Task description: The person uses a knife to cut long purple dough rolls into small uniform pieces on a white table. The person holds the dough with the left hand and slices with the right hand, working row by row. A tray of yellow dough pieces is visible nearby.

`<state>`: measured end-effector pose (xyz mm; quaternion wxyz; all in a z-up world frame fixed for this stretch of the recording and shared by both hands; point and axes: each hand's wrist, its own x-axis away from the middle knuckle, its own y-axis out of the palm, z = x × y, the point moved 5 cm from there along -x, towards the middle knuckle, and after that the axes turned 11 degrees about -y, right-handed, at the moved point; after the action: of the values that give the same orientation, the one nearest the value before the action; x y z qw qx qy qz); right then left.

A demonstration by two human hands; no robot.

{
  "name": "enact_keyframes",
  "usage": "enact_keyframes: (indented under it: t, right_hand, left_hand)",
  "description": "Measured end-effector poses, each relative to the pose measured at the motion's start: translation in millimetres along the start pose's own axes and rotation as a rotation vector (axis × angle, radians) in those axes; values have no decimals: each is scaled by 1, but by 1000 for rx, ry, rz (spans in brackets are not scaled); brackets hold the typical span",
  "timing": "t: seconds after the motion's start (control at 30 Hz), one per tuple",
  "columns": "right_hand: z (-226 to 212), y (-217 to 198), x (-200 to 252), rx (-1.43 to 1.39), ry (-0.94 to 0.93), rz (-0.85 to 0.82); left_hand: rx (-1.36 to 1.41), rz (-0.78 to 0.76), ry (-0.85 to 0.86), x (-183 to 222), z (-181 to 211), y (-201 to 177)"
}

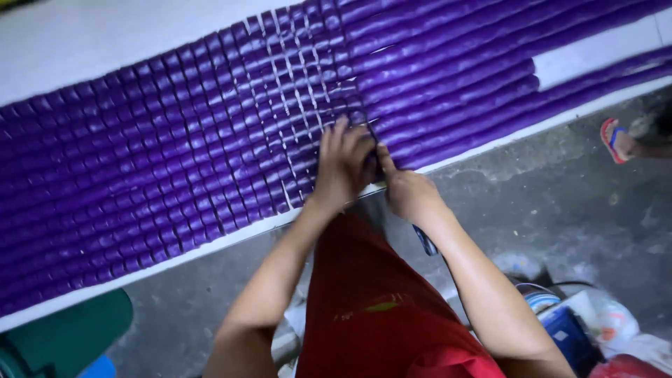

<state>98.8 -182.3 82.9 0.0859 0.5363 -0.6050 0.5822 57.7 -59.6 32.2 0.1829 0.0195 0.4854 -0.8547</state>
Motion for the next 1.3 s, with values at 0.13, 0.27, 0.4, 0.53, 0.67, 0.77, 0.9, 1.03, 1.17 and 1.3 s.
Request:
enact_keyframes:
  t: [0.13,0.27,0.4,0.53,0.67,0.77,0.9,1.03,1.17,1.3]
  right_hand:
    - [5,11,23,12,-41,58]
    - [20,40,80,-27,-46,-46]
    - [37,20,104,9,-74,165]
    - [-2,-71,86,-143,-138,578]
    - [1,-99,-23,-111,-156,572]
    - [3,-114,-93,-41,-139,538]
    - [-5,-138,-144,-6,-113,532]
    - [-7,-146,-163,11,-70,494]
    - [-1,-144,-178,42,-102,472]
    - [-4,-149,-180,94,-104,420]
  left_hand:
    - [10,-31,28,29,13,10]
    - [-10,43,-39,24,4,19]
    - [0,30,-55,24,1,24]
    - [12,-10,-63,22,1,18]
    - [110,-52,-73,16,-6,8]
    - [208,38,-64,-17,-31,-13]
    - [211,188,-31,-79,-79,-22]
    - [290,331,87,-150,-113,-12]
    - [217,359,106,-212,-113,-14]
    - [75,91,-55,-265,-138,37]
